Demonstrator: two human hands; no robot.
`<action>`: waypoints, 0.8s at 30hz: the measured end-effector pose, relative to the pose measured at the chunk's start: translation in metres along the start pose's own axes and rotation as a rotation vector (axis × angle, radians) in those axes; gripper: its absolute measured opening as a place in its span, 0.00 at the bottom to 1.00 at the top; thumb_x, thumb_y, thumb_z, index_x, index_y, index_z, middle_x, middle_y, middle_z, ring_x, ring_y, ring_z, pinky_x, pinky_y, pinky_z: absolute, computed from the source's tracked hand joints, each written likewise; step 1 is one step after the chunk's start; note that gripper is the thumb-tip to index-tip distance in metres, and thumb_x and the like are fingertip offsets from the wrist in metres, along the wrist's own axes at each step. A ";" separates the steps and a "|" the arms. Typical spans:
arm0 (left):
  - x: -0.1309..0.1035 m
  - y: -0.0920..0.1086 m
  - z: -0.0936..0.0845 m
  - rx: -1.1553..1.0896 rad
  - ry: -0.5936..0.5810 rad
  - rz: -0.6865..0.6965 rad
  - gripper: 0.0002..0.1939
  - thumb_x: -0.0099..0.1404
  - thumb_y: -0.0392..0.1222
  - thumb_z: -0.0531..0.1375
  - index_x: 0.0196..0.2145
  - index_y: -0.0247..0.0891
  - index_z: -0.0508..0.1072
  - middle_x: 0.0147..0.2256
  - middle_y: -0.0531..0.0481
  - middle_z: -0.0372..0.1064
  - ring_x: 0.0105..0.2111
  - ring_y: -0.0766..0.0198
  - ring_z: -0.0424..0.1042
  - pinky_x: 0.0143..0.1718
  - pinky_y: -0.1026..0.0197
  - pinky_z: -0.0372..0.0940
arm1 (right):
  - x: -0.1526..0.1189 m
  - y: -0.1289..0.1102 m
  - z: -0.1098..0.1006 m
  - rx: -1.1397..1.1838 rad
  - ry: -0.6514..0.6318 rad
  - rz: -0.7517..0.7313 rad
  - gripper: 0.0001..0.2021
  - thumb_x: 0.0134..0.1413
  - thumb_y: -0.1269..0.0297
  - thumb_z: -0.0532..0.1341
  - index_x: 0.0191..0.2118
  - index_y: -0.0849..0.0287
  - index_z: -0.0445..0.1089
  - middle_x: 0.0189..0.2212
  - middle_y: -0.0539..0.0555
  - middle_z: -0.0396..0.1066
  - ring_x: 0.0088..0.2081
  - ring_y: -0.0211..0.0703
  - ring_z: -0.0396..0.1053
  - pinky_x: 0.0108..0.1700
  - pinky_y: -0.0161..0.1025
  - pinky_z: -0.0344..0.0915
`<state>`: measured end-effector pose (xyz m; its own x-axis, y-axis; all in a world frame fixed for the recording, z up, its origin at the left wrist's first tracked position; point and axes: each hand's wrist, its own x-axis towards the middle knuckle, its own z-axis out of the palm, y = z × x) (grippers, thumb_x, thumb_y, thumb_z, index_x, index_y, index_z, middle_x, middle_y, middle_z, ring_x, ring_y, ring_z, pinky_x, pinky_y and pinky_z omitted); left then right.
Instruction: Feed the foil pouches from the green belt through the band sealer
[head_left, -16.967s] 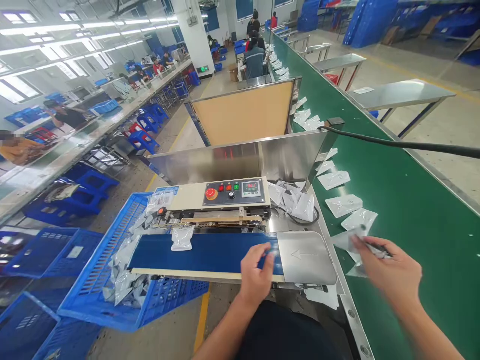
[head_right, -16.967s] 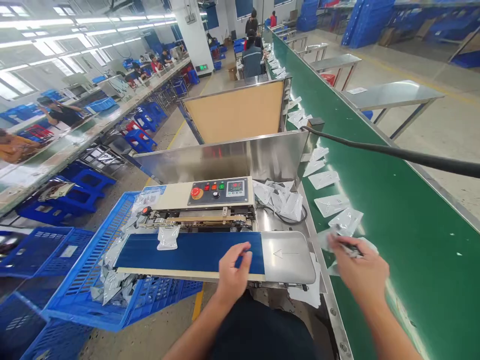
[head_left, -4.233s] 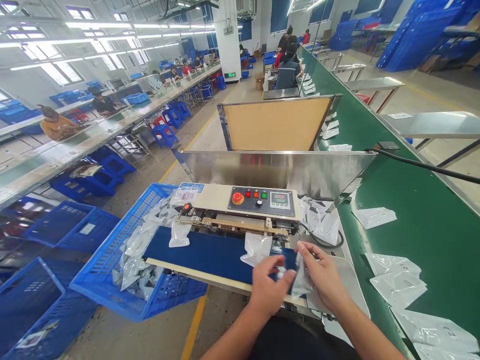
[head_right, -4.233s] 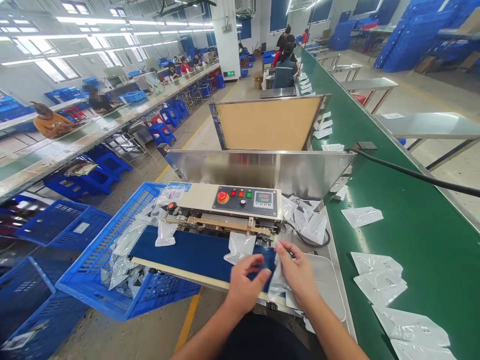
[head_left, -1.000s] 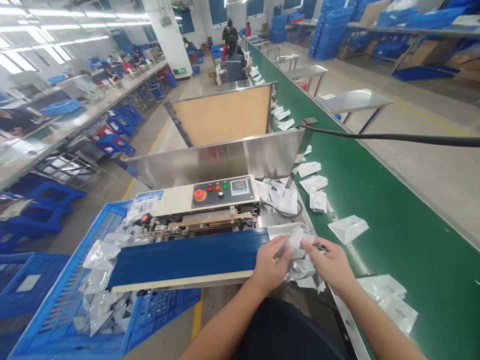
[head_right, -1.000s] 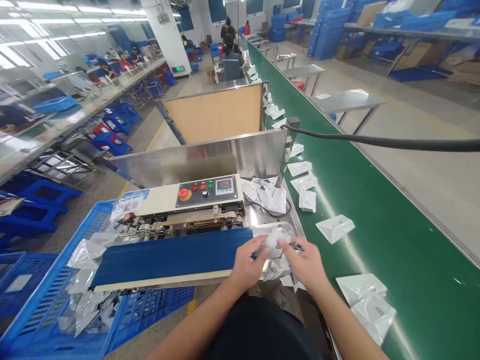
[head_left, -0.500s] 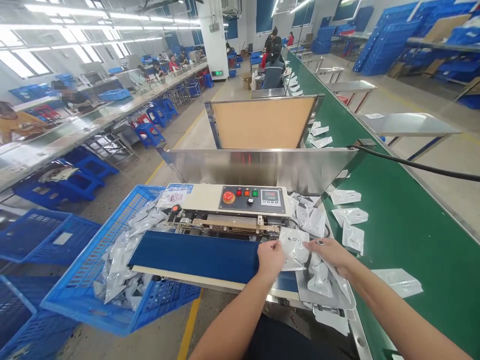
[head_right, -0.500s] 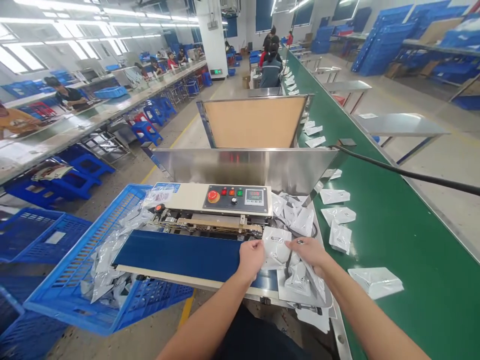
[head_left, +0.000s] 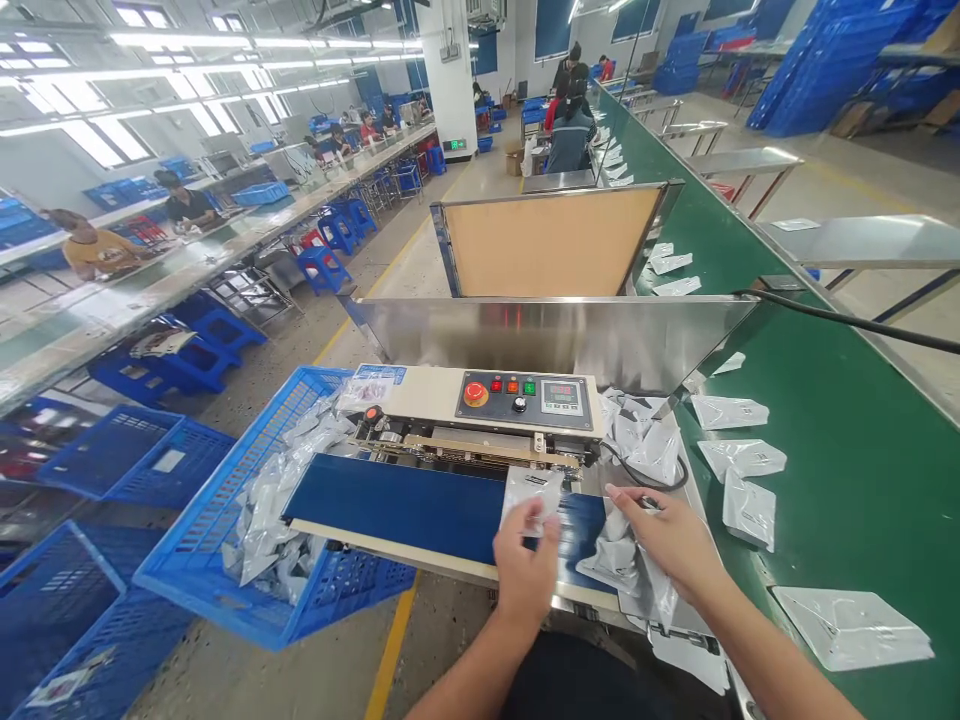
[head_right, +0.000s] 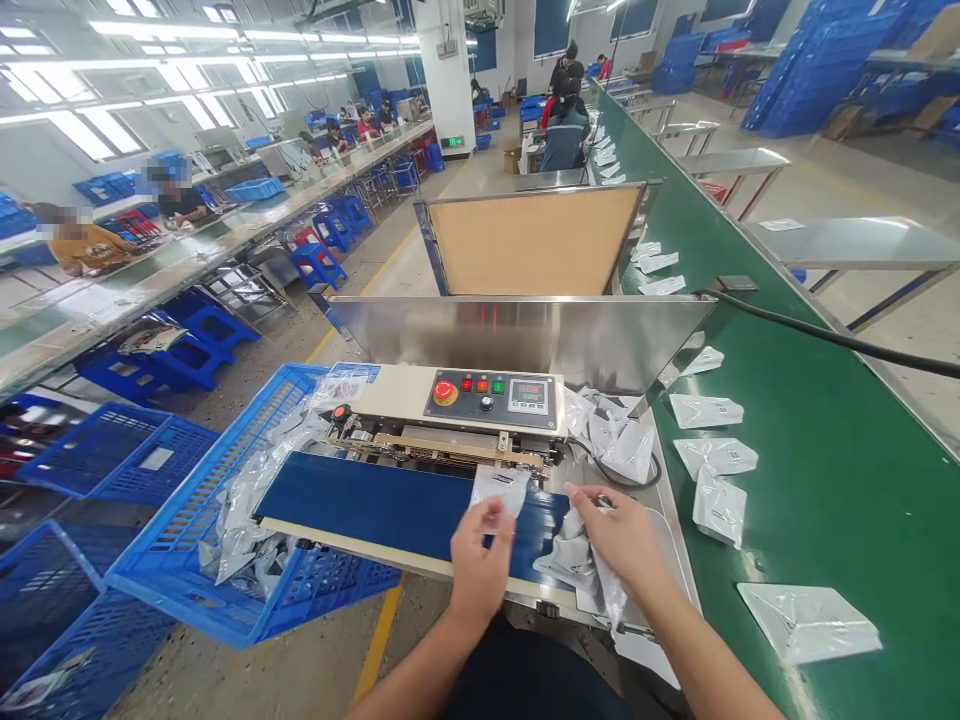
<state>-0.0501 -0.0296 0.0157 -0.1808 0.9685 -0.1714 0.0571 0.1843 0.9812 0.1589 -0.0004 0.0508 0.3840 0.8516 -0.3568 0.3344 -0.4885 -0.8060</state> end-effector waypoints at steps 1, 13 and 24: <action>-0.006 0.002 0.005 0.011 -0.132 0.035 0.28 0.63 0.58 0.74 0.54 0.39 0.86 0.52 0.35 0.84 0.51 0.43 0.83 0.56 0.47 0.77 | -0.005 -0.003 0.002 0.030 -0.007 0.013 0.27 0.48 0.33 0.72 0.35 0.56 0.85 0.22 0.52 0.75 0.26 0.47 0.70 0.31 0.41 0.68; 0.012 0.000 0.055 -0.426 -0.372 -0.146 0.39 0.56 0.69 0.77 0.50 0.31 0.87 0.41 0.36 0.85 0.40 0.50 0.81 0.46 0.51 0.76 | -0.014 0.028 -0.031 0.266 -0.098 0.046 0.34 0.41 0.34 0.77 0.44 0.60 0.85 0.20 0.51 0.73 0.23 0.44 0.67 0.29 0.40 0.63; 0.021 -0.017 0.077 -0.102 -0.038 -0.265 0.25 0.58 0.51 0.68 0.12 0.41 0.63 0.16 0.59 0.45 0.23 0.67 0.46 0.25 0.62 0.45 | 0.003 0.047 -0.032 0.136 0.004 0.182 0.19 0.42 0.45 0.73 0.32 0.57 0.78 0.19 0.51 0.71 0.22 0.45 0.68 0.28 0.41 0.61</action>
<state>0.0205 0.0001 -0.0112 -0.1390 0.8949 -0.4241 -0.0862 0.4157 0.9054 0.2035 -0.0268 0.0272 0.4308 0.7509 -0.5006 0.1404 -0.6037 -0.7847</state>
